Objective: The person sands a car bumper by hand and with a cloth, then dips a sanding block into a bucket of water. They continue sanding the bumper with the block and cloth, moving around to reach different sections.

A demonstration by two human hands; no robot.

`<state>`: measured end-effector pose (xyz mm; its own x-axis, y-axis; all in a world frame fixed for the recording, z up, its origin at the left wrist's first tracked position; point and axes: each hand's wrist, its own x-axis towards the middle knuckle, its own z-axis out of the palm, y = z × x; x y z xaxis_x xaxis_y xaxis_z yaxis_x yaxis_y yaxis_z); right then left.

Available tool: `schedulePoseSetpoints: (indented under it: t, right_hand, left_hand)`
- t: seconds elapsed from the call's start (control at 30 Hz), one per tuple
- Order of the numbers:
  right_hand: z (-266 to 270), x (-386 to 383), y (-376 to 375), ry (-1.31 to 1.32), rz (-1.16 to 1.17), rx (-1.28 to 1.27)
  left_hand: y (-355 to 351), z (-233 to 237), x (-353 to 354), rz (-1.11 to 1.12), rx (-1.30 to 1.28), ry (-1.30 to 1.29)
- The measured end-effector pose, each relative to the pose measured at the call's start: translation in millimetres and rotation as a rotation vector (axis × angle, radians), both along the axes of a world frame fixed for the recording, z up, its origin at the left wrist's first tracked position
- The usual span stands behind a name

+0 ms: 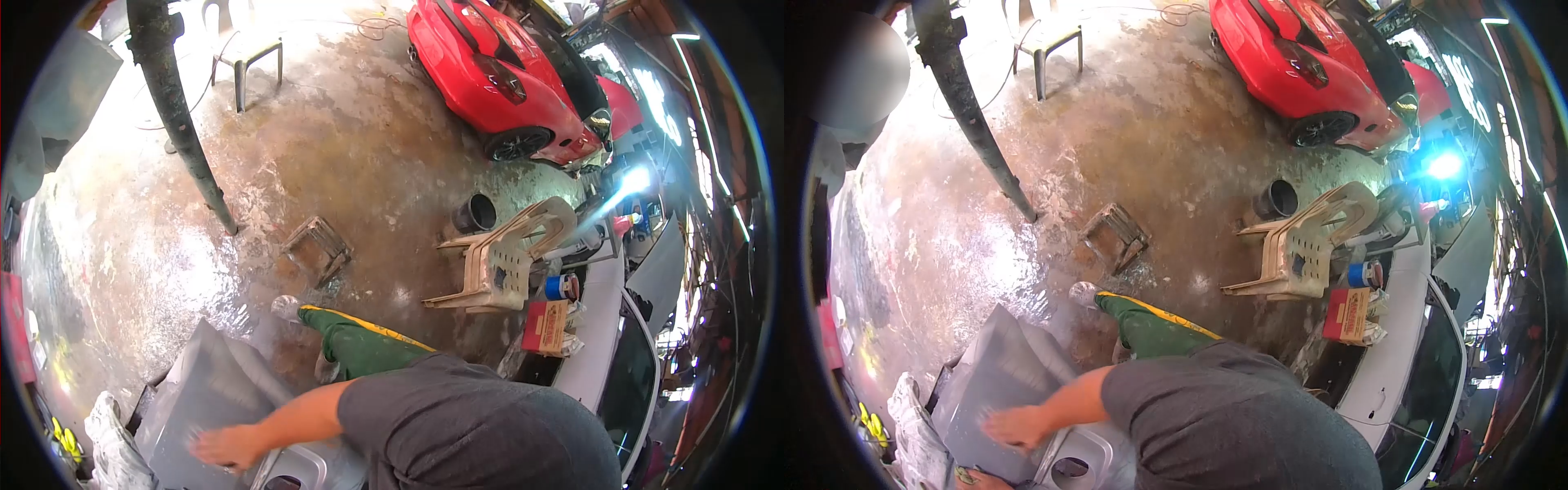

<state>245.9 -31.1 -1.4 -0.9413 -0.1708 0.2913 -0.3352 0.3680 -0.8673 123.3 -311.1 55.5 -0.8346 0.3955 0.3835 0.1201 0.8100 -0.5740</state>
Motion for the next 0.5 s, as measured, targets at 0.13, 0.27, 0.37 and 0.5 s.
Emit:
schedulePoseSetpoints:
  t: [0.13,0.27,0.37,0.5]
  right_hand:
    - [24.5,-71.7,7.0,-0.083,-0.435,0.159]
    - [40.6,4.8,-22.0,0.044,-0.061,0.183]
    - [2.3,12.3,-33.4,0.184,-0.031,0.144]
    - [15.4,-70.3,14.0,-0.068,-0.277,0.214]
  left_hand:
    - [13.1,4.8,0.5,0.048,0.110,0.019]
    - [11.4,8.2,0.2,-0.070,0.053,0.056]
    - [10.1,8.2,0.6,-0.132,0.011,0.094]
    - [9.8,4.3,-4.9,0.015,0.150,-0.018]
